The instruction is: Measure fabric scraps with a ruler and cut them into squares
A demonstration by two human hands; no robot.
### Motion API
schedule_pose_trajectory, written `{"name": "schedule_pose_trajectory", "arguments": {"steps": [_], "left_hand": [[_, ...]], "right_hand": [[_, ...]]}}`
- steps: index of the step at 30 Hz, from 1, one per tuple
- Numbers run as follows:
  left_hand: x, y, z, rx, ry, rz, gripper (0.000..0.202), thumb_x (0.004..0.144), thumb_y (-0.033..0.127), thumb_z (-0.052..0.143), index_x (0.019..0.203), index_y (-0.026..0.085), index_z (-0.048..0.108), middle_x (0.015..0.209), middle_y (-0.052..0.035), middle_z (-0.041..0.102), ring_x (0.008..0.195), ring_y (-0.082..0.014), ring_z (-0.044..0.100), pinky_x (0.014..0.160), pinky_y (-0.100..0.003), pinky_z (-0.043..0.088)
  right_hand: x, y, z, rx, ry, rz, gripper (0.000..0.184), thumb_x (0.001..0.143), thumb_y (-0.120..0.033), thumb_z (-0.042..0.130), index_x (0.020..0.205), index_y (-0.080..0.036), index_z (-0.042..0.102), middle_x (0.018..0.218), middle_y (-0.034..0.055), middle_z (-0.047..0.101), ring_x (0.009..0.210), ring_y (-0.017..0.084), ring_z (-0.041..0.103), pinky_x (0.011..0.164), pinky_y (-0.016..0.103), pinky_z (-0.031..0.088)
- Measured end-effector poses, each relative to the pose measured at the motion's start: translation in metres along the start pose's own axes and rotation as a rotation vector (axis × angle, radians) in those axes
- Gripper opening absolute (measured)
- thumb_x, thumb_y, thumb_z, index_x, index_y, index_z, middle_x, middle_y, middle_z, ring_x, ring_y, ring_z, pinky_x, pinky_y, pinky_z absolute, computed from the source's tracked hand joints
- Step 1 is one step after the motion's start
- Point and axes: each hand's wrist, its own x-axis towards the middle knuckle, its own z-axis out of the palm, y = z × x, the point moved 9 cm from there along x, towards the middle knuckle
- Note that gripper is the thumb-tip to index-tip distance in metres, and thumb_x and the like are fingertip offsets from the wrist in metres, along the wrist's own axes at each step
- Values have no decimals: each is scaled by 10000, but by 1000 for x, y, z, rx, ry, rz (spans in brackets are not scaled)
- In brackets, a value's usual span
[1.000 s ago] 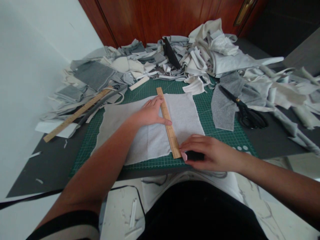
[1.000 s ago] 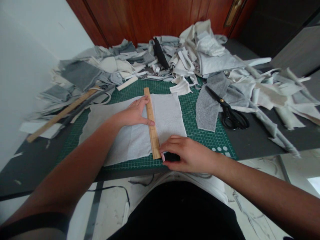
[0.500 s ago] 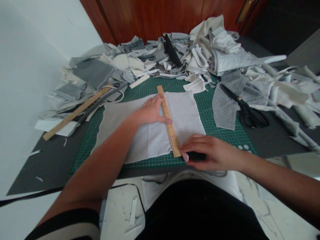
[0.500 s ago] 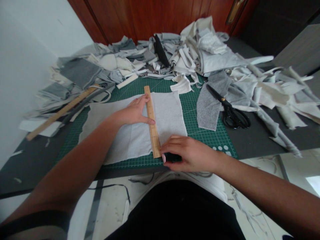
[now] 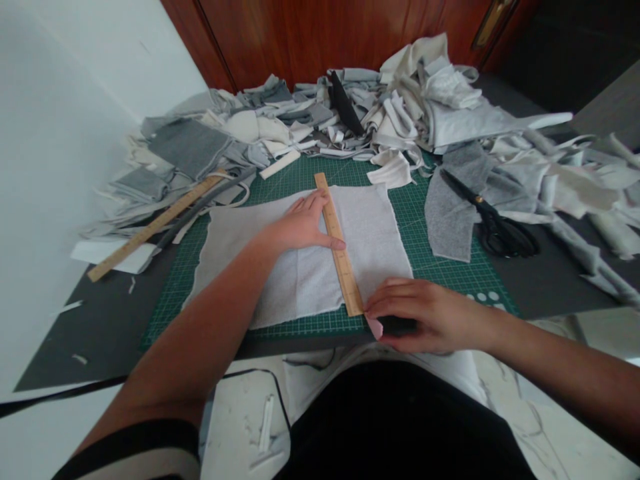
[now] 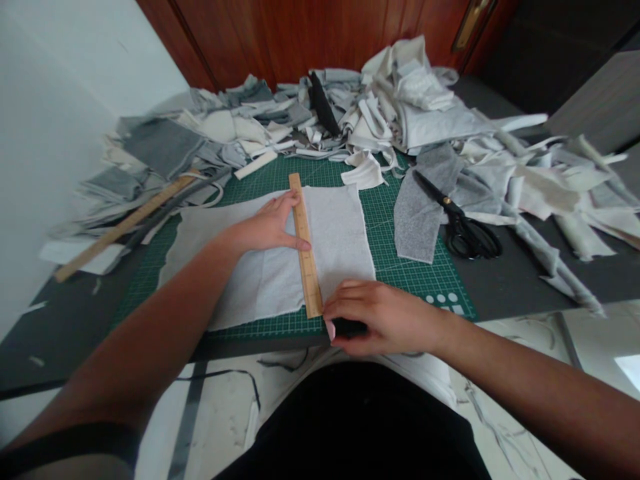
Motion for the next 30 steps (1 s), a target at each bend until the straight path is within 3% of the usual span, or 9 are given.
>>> {"name": "schedule_pose_trajectory", "arguments": {"steps": [5, 8, 11, 13, 15, 18, 21, 24, 30], "left_hand": [[0, 1, 0, 12, -7, -7, 1269, 579, 823, 742, 1542, 115, 316, 1669, -234, 247, 1551, -405, 222, 1269, -488, 198], [0, 1, 0, 9, -7, 1, 1265, 584, 832, 733, 1543, 119, 318, 1667, -239, 245, 1551, -412, 215, 1267, -502, 191], [0, 2, 0, -2, -1, 25, 1252, 611, 828, 719, 1567, 145, 286, 1674, -227, 240, 1553, -409, 211, 1265, -517, 187], [0, 1, 0, -3, 1, 29, 1268, 614, 827, 716, 1580, 143, 260, 1681, -230, 223, 1557, -402, 207, 1266, -518, 187], [0, -1, 1, -2, 2, 23, 1300, 598, 830, 725, 1585, 131, 247, 1682, -240, 212, 1560, -401, 204, 1267, -516, 191], [1, -1, 0, -10, 20, 33, 1308, 575, 833, 742, 1584, 159, 252, 1675, -230, 240, 1557, -400, 217, 1264, -520, 198], [1, 1, -1, -9, 26, 39, 1290, 572, 832, 745, 1574, 169, 272, 1666, -220, 271, 1552, -401, 231, 1264, -515, 201], [0, 0, 1, 2, 0, 11, 1308, 579, 830, 742, 1565, 106, 280, 1673, -248, 235, 1556, -413, 206, 1270, -500, 189], [-1, 1, 1, -3, -5, 4, 1298, 582, 838, 727, 1571, 141, 257, 1689, -232, 200, 1570, -402, 176, 1275, -512, 165]], "right_hand": [[-5, -5, -2, -40, 44, -62, 221, 944, -211, 696, 1162, -173, 691, 1132, 91, 740, 1057, 182, 673, 928, 318, 548], [-7, -12, -16, -67, 202, -73, 168, 960, -184, 676, 1124, -188, 708, 1041, 63, 765, 957, 152, 702, 847, 275, 554], [-4, 1, -35, -120, 409, 166, 60, 957, -238, 683, 967, -185, 711, 833, 16, 753, 709, 111, 685, 658, 218, 522], [0, 19, -39, -127, 466, 385, 144, 946, -303, 689, 856, -190, 682, 707, -14, 712, 572, 94, 630, 545, 209, 465], [5, 34, -36, -113, 465, 533, 169, 923, -321, 697, 820, -194, 651, 676, -20, 700, 553, 102, 626, 527, 216, 447], [16, 47, -30, -151, 445, 617, 74, 883, -253, 699, 900, -197, 653, 729, -9, 729, 633, 136, 685, 590, 233, 477], [23, 48, -26, -207, 409, 621, 119, 876, -204, 677, 993, -195, 697, 768, 5, 753, 680, 157, 711, 628, 250, 492], [27, 46, -22, -157, 380, 611, 136, 894, -210, 671, 1012, -183, 734, 838, 28, 775, 715, 164, 720, 649, 260, 513], [27, 52, -12, 154, 235, 628, 290, 868, -142, 707, 1156, -176, 723, 948, 21, 783, 813, 149, 737, 763, 263, 576]]}}
